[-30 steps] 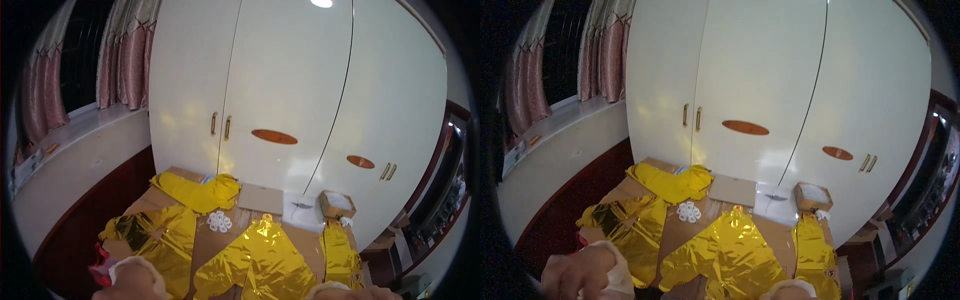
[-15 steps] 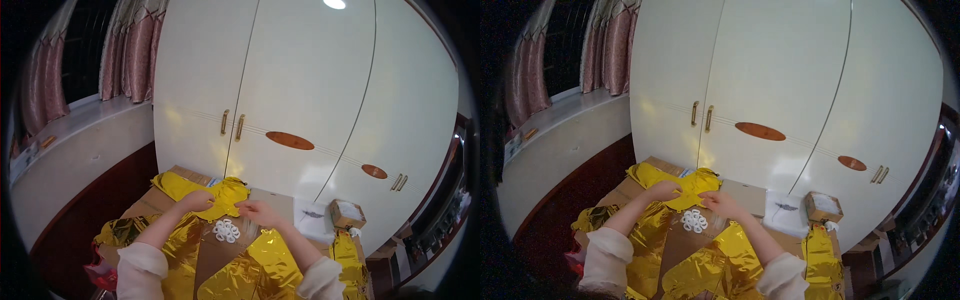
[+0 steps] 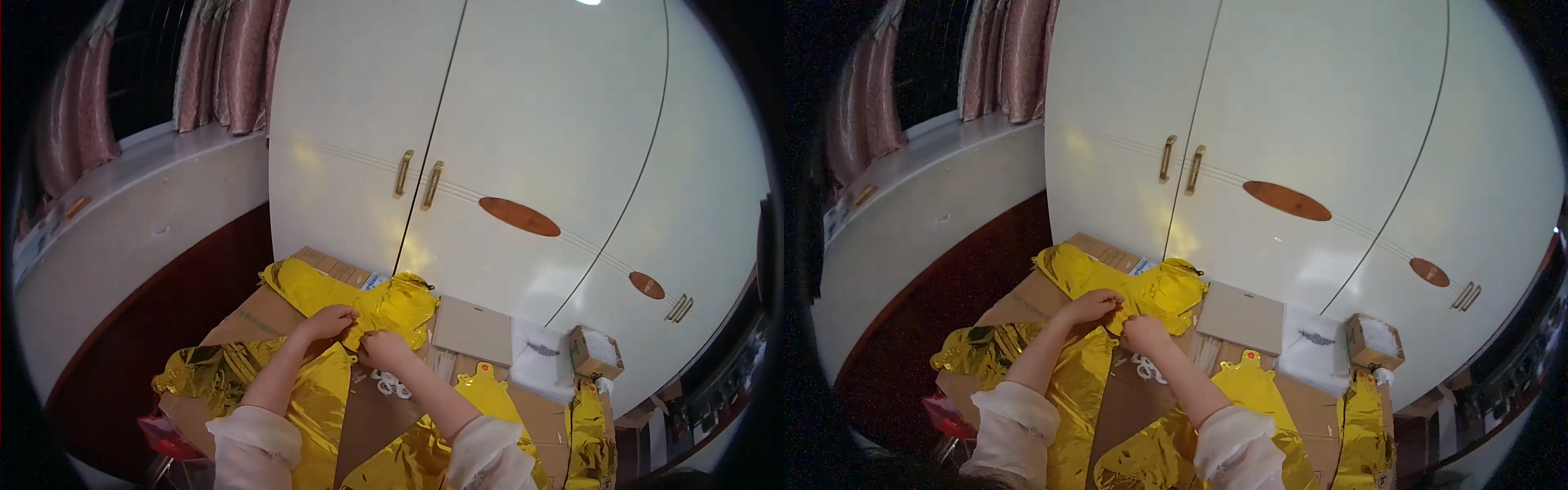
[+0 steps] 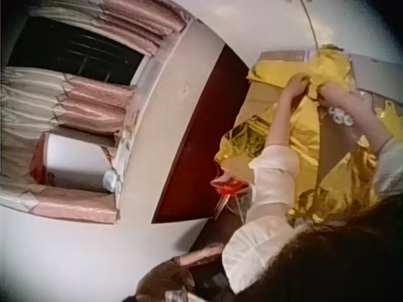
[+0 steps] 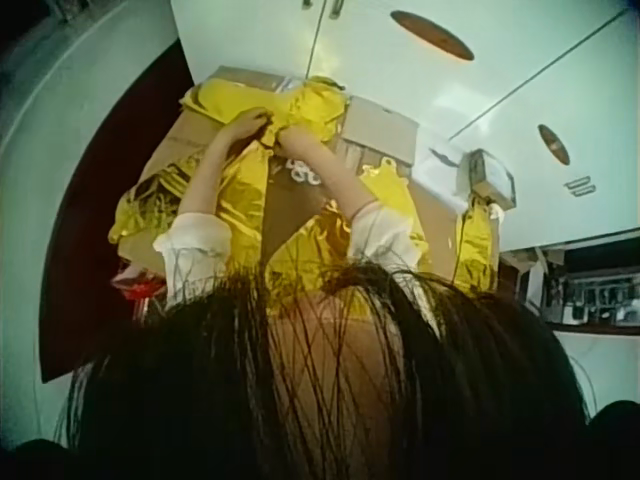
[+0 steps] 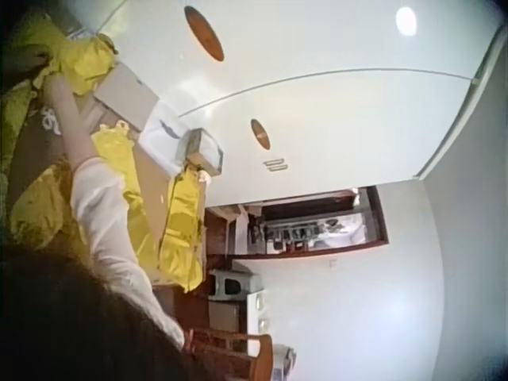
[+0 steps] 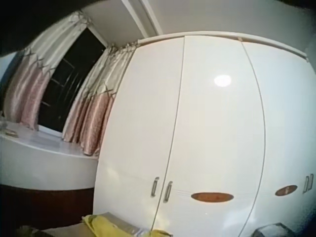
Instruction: Folding gold-colored packaging material over cardboard inserts and applying labels.
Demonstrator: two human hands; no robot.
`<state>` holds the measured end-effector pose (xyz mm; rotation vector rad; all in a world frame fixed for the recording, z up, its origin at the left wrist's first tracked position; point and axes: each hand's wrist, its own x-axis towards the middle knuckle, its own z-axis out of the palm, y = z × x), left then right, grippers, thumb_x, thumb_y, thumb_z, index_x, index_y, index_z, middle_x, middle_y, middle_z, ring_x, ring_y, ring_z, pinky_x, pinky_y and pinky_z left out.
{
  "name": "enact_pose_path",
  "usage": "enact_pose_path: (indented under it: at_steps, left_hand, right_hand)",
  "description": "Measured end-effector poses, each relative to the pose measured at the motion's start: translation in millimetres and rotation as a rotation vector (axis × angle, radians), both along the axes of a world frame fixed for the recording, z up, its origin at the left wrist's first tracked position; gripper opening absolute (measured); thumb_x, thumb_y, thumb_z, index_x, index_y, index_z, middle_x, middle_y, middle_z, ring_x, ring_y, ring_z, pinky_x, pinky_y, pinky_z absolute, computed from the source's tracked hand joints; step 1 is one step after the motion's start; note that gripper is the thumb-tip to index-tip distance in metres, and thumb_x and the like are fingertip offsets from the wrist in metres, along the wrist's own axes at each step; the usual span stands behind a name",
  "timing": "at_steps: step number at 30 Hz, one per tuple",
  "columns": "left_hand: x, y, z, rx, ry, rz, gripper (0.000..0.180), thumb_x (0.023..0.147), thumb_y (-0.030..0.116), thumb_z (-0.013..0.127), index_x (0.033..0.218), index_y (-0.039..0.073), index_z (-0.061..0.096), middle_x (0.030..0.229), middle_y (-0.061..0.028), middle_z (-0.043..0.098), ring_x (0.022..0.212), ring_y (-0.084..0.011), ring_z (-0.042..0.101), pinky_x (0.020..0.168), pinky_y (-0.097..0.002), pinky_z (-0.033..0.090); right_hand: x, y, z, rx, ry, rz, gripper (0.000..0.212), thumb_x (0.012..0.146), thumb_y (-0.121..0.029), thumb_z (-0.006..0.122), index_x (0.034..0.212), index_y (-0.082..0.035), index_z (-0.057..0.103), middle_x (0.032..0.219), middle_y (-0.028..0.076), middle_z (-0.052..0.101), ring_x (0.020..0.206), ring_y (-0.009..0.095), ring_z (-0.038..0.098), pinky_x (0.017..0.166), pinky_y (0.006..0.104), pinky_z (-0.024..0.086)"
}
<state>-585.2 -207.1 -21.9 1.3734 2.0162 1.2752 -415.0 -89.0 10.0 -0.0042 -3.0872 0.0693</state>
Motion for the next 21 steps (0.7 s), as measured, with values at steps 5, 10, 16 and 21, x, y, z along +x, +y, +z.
enact_pose_path:
  at_steps: [5,10,16,21]
  left_hand:
    - [5,-3,10,-0.067,-0.162,-0.015,0.029,0.093,0.011,0.052,0.117,0.000,0.063,0.099,-0.0100,0.069,0.080,-0.0159,0.065,0.073,-0.0295,0.053]
    - [0,-4,5,-0.056,-0.095,0.009,0.030,0.094,0.011,0.053,0.121,0.000,0.061,0.113,-0.0127,0.068,0.100,-0.0207,0.065,0.087,-0.0320,0.051]
    - [-1,2,-6,0.008,-0.054,0.009,0.029,0.092,0.008,0.052,0.118,0.000,0.063,0.113,-0.0165,0.068,0.105,-0.0252,0.065,0.092,-0.0333,0.050]
    - [0,-1,-1,0.004,-0.087,0.001,0.028,0.091,0.008,0.055,0.116,0.000,0.064,0.111,-0.0160,0.069,0.103,-0.0247,0.066,0.091,-0.0331,0.051]
  right_hand:
    - [-6,-6,-5,0.185,-0.025,0.047,0.021,0.082,-0.027,0.062,0.083,-0.008,0.070,0.084,0.012,0.071,0.079,0.030,0.070,0.069,0.0420,0.057]
    - [2,-16,19,-0.040,0.092,0.006,0.028,0.086,-0.035,0.063,0.091,-0.010,0.072,0.099,0.013,0.070,0.091,0.029,0.068,0.075,0.0418,0.056]
    - [-15,37,-31,-0.387,0.226,0.254,0.036,0.079,-0.023,0.077,0.112,-0.010,0.072,0.117,0.015,0.066,0.106,0.033,0.062,0.093,0.0400,0.050]
    - [-24,43,-29,-0.476,0.190,0.232,0.027,0.078,-0.014,0.078,0.105,-0.007,0.074,0.117,0.014,0.066,0.102,0.028,0.064,0.087,0.0374,0.051]
